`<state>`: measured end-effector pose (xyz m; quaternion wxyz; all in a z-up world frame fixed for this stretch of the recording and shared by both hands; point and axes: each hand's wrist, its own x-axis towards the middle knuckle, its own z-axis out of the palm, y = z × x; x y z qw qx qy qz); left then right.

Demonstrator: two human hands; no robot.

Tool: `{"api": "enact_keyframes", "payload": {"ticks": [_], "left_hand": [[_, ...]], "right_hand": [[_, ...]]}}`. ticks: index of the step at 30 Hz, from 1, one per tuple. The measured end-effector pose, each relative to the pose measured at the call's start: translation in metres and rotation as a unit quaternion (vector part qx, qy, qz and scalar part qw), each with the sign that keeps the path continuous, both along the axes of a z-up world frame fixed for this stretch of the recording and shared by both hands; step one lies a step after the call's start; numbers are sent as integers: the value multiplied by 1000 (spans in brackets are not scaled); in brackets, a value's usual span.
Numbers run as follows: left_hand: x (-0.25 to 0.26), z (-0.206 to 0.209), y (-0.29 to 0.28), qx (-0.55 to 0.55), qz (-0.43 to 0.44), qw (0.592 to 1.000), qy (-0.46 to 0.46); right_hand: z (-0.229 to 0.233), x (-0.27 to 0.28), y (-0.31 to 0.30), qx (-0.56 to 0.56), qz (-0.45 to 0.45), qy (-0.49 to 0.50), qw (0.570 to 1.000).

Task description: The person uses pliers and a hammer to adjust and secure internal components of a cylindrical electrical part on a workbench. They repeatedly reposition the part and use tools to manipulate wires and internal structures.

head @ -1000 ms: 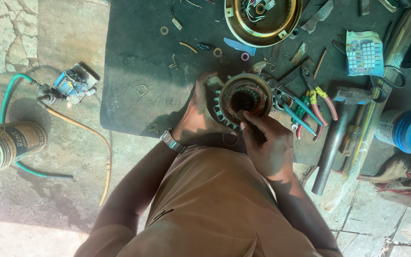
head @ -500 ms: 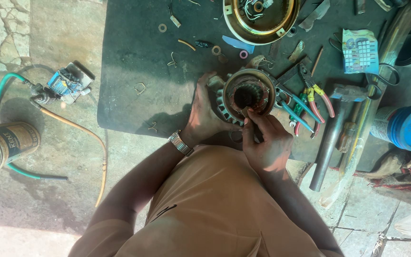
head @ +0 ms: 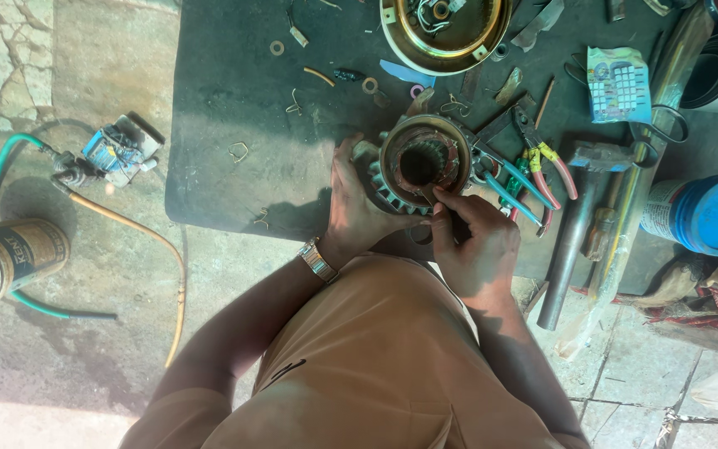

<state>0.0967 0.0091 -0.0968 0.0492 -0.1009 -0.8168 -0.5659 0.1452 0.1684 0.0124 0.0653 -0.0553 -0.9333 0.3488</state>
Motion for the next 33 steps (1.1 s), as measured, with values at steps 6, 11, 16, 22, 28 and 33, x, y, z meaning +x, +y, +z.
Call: {"api": "enact_keyframes", "payload": {"ticks": [6, 11, 16, 22, 28, 33], "left_hand": [[-2, -2, -7, 3, -15, 1000, -11], [-4, -1, -8, 13, -15, 1000, 1], [-4, -2, -8, 7, -21, 1000, -20], [-5, 1, -12, 12, -34, 999, 2], [-5, 2, -13, 19, -39, 999, -11], [-5, 4, -13, 15, -40, 999, -21]], "right_hand": [[2, -9, -1, 25, 64, 25, 997], [8, -11, 2, -16, 57, -19, 998], [5, -11, 6, -24, 66, -9, 997], [7, -9, 9, -18, 74, -32, 997], [8, -13, 19, -22, 113, 14, 993], [0, -19, 18, -51, 51, -141, 987]]}}
